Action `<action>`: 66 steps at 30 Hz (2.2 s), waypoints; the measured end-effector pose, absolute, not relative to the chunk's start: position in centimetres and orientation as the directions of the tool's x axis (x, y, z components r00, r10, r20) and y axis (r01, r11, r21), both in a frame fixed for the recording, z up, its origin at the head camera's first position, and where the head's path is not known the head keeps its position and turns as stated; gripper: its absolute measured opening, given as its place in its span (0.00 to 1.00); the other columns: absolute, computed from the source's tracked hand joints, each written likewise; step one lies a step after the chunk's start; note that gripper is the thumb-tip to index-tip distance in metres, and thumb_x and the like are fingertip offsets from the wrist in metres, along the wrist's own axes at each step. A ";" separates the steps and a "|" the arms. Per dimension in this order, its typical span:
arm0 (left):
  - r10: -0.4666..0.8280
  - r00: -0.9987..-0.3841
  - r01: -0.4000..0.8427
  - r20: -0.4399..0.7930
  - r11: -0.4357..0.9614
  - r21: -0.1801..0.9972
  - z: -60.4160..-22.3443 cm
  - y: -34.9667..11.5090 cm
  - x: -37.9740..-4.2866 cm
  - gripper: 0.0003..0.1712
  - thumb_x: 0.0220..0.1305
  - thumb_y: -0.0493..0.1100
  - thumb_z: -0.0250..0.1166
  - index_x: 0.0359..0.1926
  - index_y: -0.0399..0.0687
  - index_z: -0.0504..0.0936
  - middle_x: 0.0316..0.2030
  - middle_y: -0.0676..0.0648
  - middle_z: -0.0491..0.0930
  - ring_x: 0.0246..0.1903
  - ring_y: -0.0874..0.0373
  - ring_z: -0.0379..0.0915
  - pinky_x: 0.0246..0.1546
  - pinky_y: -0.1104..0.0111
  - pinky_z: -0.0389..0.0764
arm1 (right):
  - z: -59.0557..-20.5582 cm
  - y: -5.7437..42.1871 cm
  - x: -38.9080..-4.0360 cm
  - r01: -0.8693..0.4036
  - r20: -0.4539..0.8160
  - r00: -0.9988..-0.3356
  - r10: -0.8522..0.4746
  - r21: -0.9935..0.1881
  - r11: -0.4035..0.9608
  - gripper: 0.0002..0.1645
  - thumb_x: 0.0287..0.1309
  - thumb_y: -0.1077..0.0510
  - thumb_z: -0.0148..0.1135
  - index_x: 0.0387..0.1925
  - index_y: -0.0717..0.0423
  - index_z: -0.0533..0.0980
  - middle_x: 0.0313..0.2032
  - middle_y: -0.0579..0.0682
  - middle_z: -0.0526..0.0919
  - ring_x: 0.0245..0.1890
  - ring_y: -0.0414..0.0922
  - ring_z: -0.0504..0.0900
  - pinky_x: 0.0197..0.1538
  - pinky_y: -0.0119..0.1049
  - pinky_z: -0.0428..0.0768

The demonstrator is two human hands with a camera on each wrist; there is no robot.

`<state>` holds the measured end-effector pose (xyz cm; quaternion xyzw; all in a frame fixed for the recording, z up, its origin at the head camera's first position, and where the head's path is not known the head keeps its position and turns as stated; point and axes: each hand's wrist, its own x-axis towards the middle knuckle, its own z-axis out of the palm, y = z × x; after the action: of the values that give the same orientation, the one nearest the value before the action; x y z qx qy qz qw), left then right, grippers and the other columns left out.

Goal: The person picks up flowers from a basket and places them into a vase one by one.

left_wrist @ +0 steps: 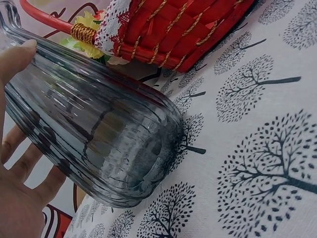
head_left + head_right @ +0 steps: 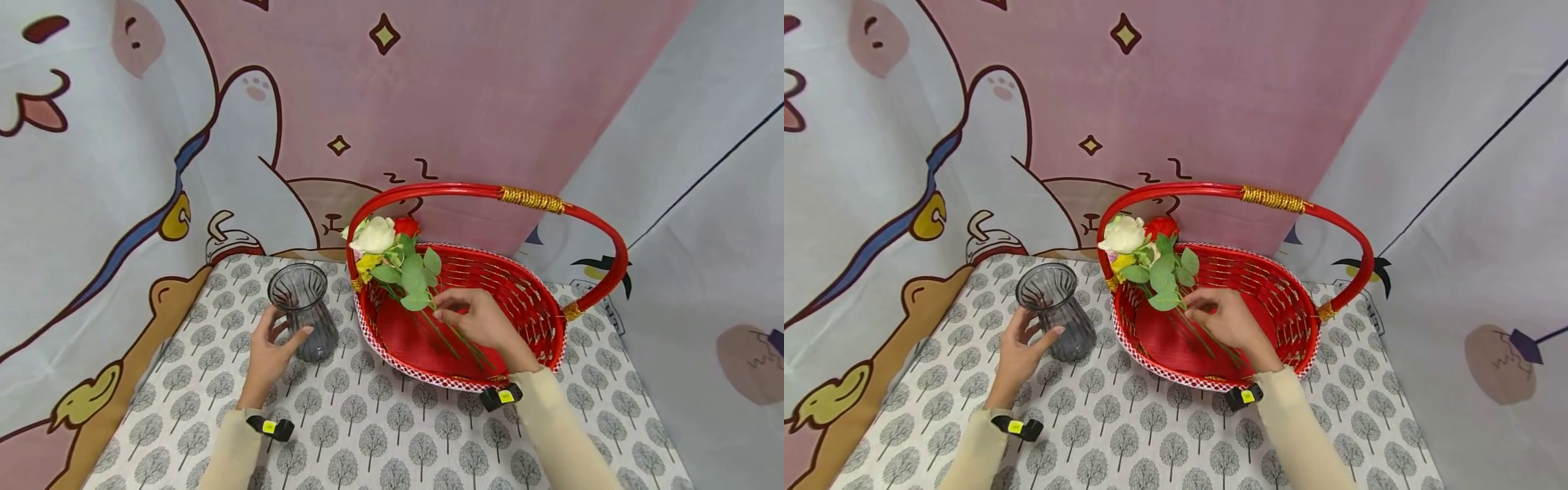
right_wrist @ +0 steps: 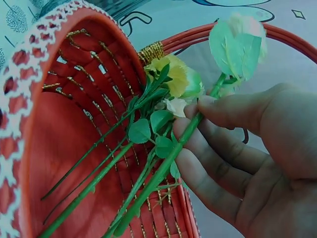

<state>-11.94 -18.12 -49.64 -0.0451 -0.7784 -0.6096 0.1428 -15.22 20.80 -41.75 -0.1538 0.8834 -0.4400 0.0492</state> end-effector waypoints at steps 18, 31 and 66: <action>-0.100 -0.955 0.245 0.278 0.258 0.934 -49.2 -17.8 -12.2 0.39 0.60 0.35 0.75 0.71 0.46 0.71 0.63 0.42 0.76 0.60 0.65 0.70 0.71 0.63 0.74 | -39.2 18.8 -13.8 -0.292 0.133 -0.922 -0.363 -0.854 0.430 0.09 0.62 0.58 0.72 0.43 0.43 0.87 0.38 0.44 0.89 0.39 0.43 0.86 0.42 0.34 0.87; -0.106 -0.958 0.234 0.267 0.253 0.939 -49.7 -18.0 -12.3 0.38 0.60 0.34 0.75 0.70 0.45 0.72 0.62 0.43 0.76 0.60 0.64 0.70 0.69 0.69 0.73 | -38.0 15.1 -14.3 -0.238 0.130 -0.935 -0.330 -0.920 0.312 0.10 0.61 0.58 0.73 0.45 0.48 0.87 0.39 0.48 0.90 0.37 0.45 0.87 0.41 0.34 0.87; -0.136 -0.967 0.178 0.214 0.234 0.956 -49.7 -18.2 -11.5 0.37 0.61 0.34 0.75 0.70 0.48 0.73 0.56 0.57 0.75 0.60 0.64 0.71 0.69 0.73 0.73 | -35.1 8.6 -17.2 -0.241 0.228 -0.955 -0.188 -0.970 0.046 0.15 0.62 0.59 0.72 0.50 0.55 0.85 0.45 0.53 0.89 0.44 0.52 0.89 0.46 0.41 0.92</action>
<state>-11.52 -18.16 -49.68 -0.0136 -0.7750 -0.6189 0.1271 -17.25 8.58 -35.08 -0.1481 0.7229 -0.6746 -0.0196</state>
